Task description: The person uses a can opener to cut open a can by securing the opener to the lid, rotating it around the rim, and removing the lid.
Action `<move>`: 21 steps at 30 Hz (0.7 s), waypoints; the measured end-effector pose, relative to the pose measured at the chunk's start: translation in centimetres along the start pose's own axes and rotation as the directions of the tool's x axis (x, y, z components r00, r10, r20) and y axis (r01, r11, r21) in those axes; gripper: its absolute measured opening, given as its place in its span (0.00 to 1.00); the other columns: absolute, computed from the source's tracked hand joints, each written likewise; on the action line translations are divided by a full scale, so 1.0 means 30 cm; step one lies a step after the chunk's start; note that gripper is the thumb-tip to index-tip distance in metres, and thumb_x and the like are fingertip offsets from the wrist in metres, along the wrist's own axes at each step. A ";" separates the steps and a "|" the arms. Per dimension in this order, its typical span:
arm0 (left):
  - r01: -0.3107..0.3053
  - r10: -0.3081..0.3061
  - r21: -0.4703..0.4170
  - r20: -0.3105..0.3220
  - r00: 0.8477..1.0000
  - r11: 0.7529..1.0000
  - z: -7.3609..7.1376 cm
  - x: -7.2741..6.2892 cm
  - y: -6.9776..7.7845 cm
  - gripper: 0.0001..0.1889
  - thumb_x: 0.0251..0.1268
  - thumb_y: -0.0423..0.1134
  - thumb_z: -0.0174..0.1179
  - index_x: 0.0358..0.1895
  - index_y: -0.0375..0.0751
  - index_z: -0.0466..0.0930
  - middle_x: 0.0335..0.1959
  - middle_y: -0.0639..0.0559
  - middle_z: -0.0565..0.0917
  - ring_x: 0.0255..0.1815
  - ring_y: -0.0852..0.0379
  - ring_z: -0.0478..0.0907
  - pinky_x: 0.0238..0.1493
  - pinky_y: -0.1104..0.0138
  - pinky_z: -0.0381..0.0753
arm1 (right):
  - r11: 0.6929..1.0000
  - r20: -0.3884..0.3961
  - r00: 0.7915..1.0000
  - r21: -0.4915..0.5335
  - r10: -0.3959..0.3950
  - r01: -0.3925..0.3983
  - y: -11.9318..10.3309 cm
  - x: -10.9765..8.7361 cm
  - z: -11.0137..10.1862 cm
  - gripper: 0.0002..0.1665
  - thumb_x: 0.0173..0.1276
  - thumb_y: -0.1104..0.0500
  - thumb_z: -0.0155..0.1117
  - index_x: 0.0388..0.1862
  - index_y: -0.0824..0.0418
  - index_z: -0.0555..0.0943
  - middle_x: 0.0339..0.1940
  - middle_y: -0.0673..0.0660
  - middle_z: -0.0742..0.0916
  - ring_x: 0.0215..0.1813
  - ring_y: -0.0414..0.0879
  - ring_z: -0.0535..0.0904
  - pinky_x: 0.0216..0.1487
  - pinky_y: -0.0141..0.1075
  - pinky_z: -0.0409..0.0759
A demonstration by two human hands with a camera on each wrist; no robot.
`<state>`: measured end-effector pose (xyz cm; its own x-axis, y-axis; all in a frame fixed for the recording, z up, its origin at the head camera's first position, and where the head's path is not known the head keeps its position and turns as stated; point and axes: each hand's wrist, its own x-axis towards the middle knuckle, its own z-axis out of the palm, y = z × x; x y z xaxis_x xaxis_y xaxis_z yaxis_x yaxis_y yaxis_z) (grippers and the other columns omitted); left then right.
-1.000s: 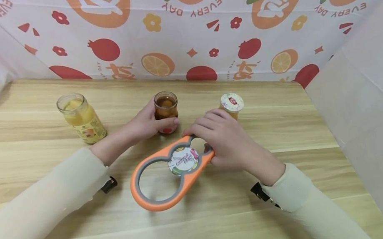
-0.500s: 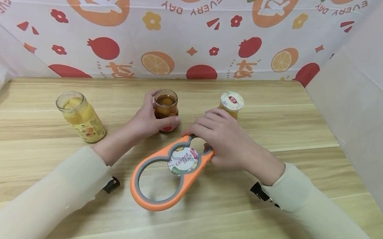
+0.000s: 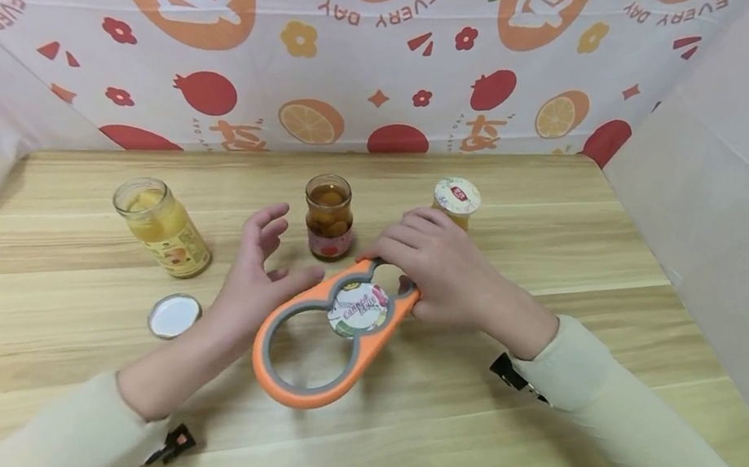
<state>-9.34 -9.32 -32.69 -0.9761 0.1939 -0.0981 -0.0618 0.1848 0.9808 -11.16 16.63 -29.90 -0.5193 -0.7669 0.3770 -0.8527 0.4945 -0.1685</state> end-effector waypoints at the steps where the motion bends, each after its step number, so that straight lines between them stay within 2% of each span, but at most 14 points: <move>1: -0.008 0.008 -0.026 -0.014 1.000 1.000 -0.001 -0.018 -0.001 0.43 0.64 0.38 0.66 0.76 0.53 0.49 0.79 0.45 0.52 0.80 0.46 0.47 0.73 0.44 0.58 | 1.000 -0.001 1.000 0.002 0.000 0.000 -0.001 0.000 0.000 0.30 0.45 0.71 0.63 0.50 0.55 0.83 0.43 0.47 0.86 0.47 0.46 0.76 0.60 0.43 0.69; 4: -0.032 0.031 -0.125 -0.011 0.999 0.992 0.003 -0.063 -0.005 0.37 0.66 0.31 0.62 0.75 0.46 0.54 0.75 0.44 0.61 0.76 0.43 0.57 0.72 0.47 0.63 | 1.000 -0.010 1.000 0.006 0.002 -0.002 -0.002 0.001 0.001 0.29 0.45 0.71 0.62 0.50 0.55 0.83 0.43 0.48 0.86 0.47 0.46 0.76 0.60 0.43 0.69; 6: -0.032 0.041 -0.225 0.037 0.998 0.974 0.012 -0.086 -0.012 0.36 0.66 0.26 0.60 0.74 0.40 0.55 0.72 0.40 0.65 0.73 0.41 0.64 0.69 0.50 0.69 | 1.000 -0.020 1.000 0.009 0.003 -0.002 -0.002 0.003 0.001 0.29 0.45 0.71 0.62 0.49 0.56 0.83 0.43 0.48 0.86 0.47 0.46 0.76 0.60 0.44 0.69; 8: -0.013 0.051 -0.310 0.116 0.992 0.951 0.021 -0.105 -0.020 0.36 0.65 0.22 0.59 0.74 0.38 0.56 0.70 0.38 0.68 0.69 0.41 0.69 0.65 0.54 0.74 | 1.000 -0.028 1.000 0.009 0.001 -0.001 -0.003 0.006 -0.001 0.28 0.46 0.70 0.61 0.49 0.56 0.83 0.43 0.48 0.86 0.47 0.46 0.76 0.59 0.44 0.69; 11: 0.037 0.068 -0.393 0.252 0.965 0.919 0.033 -0.125 -0.035 0.39 0.62 0.23 0.63 0.74 0.40 0.54 0.70 0.38 0.70 0.67 0.42 0.72 0.61 0.58 0.77 | 1.000 -0.037 0.999 0.013 -0.002 0.003 -0.007 0.009 -0.004 0.27 0.47 0.70 0.60 0.49 0.56 0.83 0.43 0.48 0.86 0.47 0.46 0.76 0.59 0.43 0.69; 13: 0.067 0.071 -0.405 0.315 0.946 0.912 0.037 -0.134 -0.043 0.42 0.61 0.30 0.68 0.75 0.44 0.54 0.68 0.40 0.73 0.66 0.43 0.73 0.62 0.60 0.76 | 1.000 -0.043 0.999 0.017 -0.004 0.005 -0.009 0.009 -0.005 0.27 0.47 0.69 0.60 0.49 0.56 0.83 0.43 0.48 0.86 0.47 0.46 0.76 0.58 0.43 0.70; 16: 0.106 0.068 -0.427 0.372 0.926 0.898 0.043 -0.141 -0.044 0.46 0.55 0.39 0.75 0.74 0.50 0.55 0.65 0.44 0.77 0.67 0.44 0.73 0.63 0.60 0.72 | 1.000 -0.052 0.999 0.026 -0.005 0.006 -0.013 0.010 -0.003 0.27 0.47 0.69 0.61 0.49 0.56 0.83 0.43 0.49 0.86 0.47 0.46 0.77 0.59 0.44 0.70; 21: 0.113 0.114 -0.471 0.427 0.897 0.875 0.063 -0.143 -0.024 0.49 0.52 0.40 0.76 0.75 0.50 0.53 0.65 0.46 0.76 0.68 0.47 0.71 0.68 0.59 0.66 | 0.999 -0.065 0.998 0.040 -0.003 0.006 -0.022 0.007 0.002 0.28 0.45 0.70 0.62 0.48 0.55 0.82 0.42 0.48 0.86 0.46 0.45 0.77 0.59 0.46 0.70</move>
<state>-4.70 -8.46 -33.30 -0.7939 0.6061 -0.0484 -0.2623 -0.2697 0.9265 -10.73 16.12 -29.75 -0.5119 -0.7402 0.4360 -0.8572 0.4732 -0.2029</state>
